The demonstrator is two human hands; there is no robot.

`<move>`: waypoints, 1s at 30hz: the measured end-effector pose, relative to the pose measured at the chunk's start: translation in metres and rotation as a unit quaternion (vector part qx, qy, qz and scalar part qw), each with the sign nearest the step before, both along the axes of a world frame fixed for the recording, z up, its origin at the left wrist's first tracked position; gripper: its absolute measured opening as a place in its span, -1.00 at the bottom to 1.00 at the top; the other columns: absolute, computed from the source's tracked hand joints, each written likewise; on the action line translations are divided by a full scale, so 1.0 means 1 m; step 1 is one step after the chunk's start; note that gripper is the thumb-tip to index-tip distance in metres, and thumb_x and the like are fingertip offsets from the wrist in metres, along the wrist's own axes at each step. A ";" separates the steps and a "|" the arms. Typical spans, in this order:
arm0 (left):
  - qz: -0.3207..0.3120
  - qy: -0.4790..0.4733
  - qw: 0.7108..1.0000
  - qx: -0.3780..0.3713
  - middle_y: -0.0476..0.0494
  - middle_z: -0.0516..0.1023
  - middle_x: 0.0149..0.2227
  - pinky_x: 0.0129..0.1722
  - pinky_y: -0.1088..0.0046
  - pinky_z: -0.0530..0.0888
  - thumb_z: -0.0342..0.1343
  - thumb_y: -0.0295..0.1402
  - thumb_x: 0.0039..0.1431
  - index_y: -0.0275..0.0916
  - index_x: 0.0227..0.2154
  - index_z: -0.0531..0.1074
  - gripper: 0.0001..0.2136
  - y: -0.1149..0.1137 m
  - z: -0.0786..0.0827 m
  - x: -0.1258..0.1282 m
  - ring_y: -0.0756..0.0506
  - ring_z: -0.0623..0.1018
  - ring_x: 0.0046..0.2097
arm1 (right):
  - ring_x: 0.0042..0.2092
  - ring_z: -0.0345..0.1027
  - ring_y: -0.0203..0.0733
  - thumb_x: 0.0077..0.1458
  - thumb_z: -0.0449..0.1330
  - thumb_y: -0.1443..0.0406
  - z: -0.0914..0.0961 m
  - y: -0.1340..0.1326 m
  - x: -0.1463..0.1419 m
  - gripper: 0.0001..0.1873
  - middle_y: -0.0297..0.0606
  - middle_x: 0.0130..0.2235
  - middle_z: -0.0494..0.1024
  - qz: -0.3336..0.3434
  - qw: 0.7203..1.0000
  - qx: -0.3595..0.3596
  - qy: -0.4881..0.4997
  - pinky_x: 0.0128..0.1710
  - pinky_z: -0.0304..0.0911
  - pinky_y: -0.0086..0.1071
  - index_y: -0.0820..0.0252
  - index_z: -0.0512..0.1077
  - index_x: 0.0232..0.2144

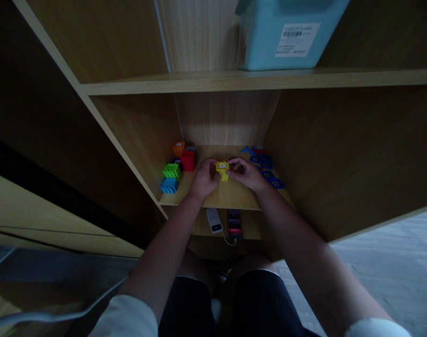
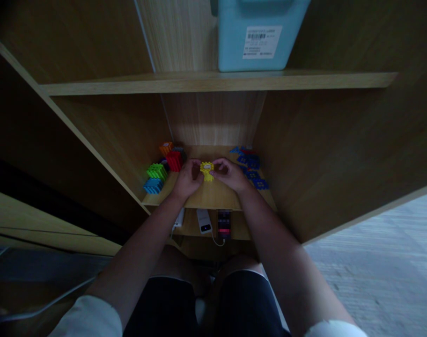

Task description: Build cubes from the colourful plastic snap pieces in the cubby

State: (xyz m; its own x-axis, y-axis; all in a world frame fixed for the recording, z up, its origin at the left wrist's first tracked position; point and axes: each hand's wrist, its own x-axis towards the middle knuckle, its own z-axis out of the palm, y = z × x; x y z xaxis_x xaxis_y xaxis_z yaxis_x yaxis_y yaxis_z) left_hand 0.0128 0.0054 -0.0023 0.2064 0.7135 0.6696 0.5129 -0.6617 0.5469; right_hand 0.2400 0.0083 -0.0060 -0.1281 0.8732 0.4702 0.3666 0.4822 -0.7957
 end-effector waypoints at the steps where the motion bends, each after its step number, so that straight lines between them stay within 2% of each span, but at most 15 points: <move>1: 0.000 0.000 1.000 0.001 -0.22 0.58 -0.03 0.14 0.10 0.56 0.20 -0.54 0.12 -0.17 -0.01 0.37 -0.63 0.000 0.000 0.000 -0.24 0.59 0.05 | -0.19 0.43 -0.13 0.02 0.50 0.00 0.000 0.000 0.000 -0.53 -0.33 -0.21 0.57 0.003 1.000 0.001 0.003 -0.11 0.32 -0.24 -0.01 0.59 -0.06; 10: -0.006 0.001 1.000 0.003 -0.22 0.57 -0.02 0.17 0.13 0.53 0.20 -0.56 0.10 -0.18 0.00 0.36 -0.61 0.001 0.000 -0.001 -0.23 0.58 0.06 | -0.15 0.43 -0.12 0.04 0.48 -0.02 0.001 0.000 -0.001 -0.52 -0.30 -0.16 0.61 0.018 1.000 0.019 0.011 -0.07 0.35 -0.23 0.03 0.56 -0.07; 20: -0.005 0.000 1.000 -0.010 -0.24 0.56 -0.01 0.18 0.14 0.52 0.16 -0.59 0.06 -0.19 -0.01 0.37 -0.59 -0.001 0.002 -0.001 -0.23 0.58 0.06 | -0.05 0.46 -0.07 0.03 0.49 -0.01 -0.005 0.003 -0.001 -0.45 -0.22 0.02 0.62 0.039 0.999 0.003 0.006 0.01 0.41 -0.15 0.02 0.50 0.01; 25: -0.008 -0.041 0.999 -0.015 -0.21 0.57 -0.05 0.16 0.19 0.52 0.10 -0.61 0.09 -0.19 -0.03 0.37 -0.62 -0.001 0.003 -0.003 -0.20 0.59 0.03 | -0.02 0.47 -0.06 0.03 0.48 0.05 -0.006 0.005 0.000 -0.46 -0.20 0.03 0.61 0.056 0.998 -0.004 0.003 0.05 0.42 -0.12 0.03 0.49 0.02; 30: 0.005 -0.068 0.996 -0.049 -0.21 0.59 -0.05 0.16 0.20 0.53 0.04 -0.63 0.15 -0.18 -0.04 0.35 -0.65 0.002 0.001 -0.003 -0.19 0.61 0.03 | -0.02 0.47 -0.05 0.04 0.48 0.06 -0.007 0.006 0.001 -0.46 -0.20 0.02 0.62 0.057 0.998 -0.005 0.004 0.05 0.42 -0.12 0.02 0.47 0.04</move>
